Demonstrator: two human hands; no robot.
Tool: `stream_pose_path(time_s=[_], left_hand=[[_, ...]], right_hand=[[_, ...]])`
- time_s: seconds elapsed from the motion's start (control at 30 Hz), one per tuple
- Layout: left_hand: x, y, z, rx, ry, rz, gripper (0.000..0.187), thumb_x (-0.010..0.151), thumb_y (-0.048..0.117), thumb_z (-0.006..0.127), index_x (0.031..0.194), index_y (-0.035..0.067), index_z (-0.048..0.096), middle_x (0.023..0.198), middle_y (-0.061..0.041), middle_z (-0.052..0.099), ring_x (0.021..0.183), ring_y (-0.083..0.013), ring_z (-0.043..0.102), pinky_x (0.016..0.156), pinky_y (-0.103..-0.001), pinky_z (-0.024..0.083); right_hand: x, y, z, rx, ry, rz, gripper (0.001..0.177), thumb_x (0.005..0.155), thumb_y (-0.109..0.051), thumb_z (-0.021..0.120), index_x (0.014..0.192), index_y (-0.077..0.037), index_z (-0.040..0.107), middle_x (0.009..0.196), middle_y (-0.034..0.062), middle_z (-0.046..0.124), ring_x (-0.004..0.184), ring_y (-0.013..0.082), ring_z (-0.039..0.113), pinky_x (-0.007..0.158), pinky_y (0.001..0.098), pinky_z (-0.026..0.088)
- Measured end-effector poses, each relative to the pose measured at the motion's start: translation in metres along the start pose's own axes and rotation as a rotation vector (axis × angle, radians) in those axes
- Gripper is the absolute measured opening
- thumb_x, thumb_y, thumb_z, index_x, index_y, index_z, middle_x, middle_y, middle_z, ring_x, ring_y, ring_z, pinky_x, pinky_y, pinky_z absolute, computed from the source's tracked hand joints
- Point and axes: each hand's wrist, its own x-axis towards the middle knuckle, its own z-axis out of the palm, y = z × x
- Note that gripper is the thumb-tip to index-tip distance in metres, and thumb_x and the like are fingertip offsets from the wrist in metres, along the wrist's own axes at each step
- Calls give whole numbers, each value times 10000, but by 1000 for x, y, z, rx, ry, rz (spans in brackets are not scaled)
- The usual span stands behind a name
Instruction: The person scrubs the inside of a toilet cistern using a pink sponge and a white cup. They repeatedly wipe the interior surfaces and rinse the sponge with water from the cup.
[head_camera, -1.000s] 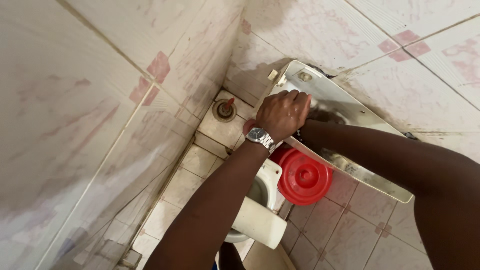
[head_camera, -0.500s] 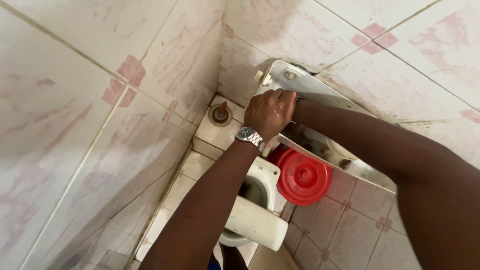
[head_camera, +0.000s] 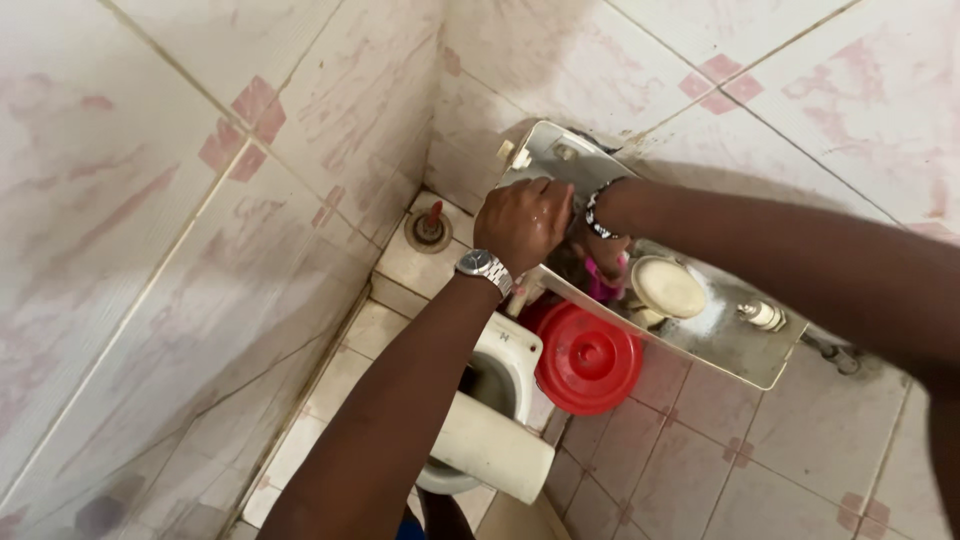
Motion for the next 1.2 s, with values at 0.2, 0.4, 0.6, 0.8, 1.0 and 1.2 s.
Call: stream_pose_path(time_s=[0.2, 0.4, 0.6, 0.8, 1.0, 1.2], left_hand=[[-1, -3, 5, 14, 32, 29, 162, 911, 194, 591, 849, 90, 699, 778, -97, 697, 671, -282, 695, 595, -427, 560], [5, -2, 1, -13, -2, -36, 310, 1038, 217, 585, 774, 74, 662, 697, -98, 671, 615, -271, 678, 543, -431, 541], [2, -2, 5, 1, 79, -21, 299, 1018, 239, 592, 771, 84, 658, 707, -97, 671, 631, -276, 680, 574, -430, 548], [2, -5, 6, 9, 10, -13, 288, 1033, 230, 585, 798, 87, 666, 764, -106, 695, 643, -276, 696, 567, -421, 554], [2, 0, 2, 5, 52, -5, 265, 1012, 220, 581, 809, 75, 670, 721, -98, 681, 603, -276, 678, 559, -423, 552], [3, -3, 3, 19, 11, -10, 312, 1035, 225, 583, 752, 102, 627, 692, -77, 667, 596, -249, 675, 536, -405, 539]], right_hand=[[10, -12, 5, 85, -9, -43, 402, 896, -437, 580, 1018, -114, 787, 1066, 140, 757, 989, 321, 703, 909, 439, 549], [22, -47, 32, 269, -37, -160, 389, 893, -418, 584, 1021, -111, 786, 1068, 142, 757, 992, 321, 704, 909, 438, 551], [30, -52, 26, 218, -21, -151, 376, 890, -399, 589, 1023, -108, 785, 1070, 143, 756, 995, 320, 705, 908, 436, 554], [-17, -11, 31, 141, -183, -131, 363, 887, -380, 593, 1026, -105, 784, 1071, 145, 756, 998, 320, 707, 908, 434, 557], [-13, -18, 33, 100, -122, -112, 350, 885, -361, 597, 1028, -102, 783, 1073, 146, 756, 1001, 319, 708, 908, 433, 559], [14, -40, 49, 167, -82, -129, 338, 882, -342, 601, 1031, -99, 782, 1075, 148, 755, 1004, 319, 710, 907, 431, 562]])
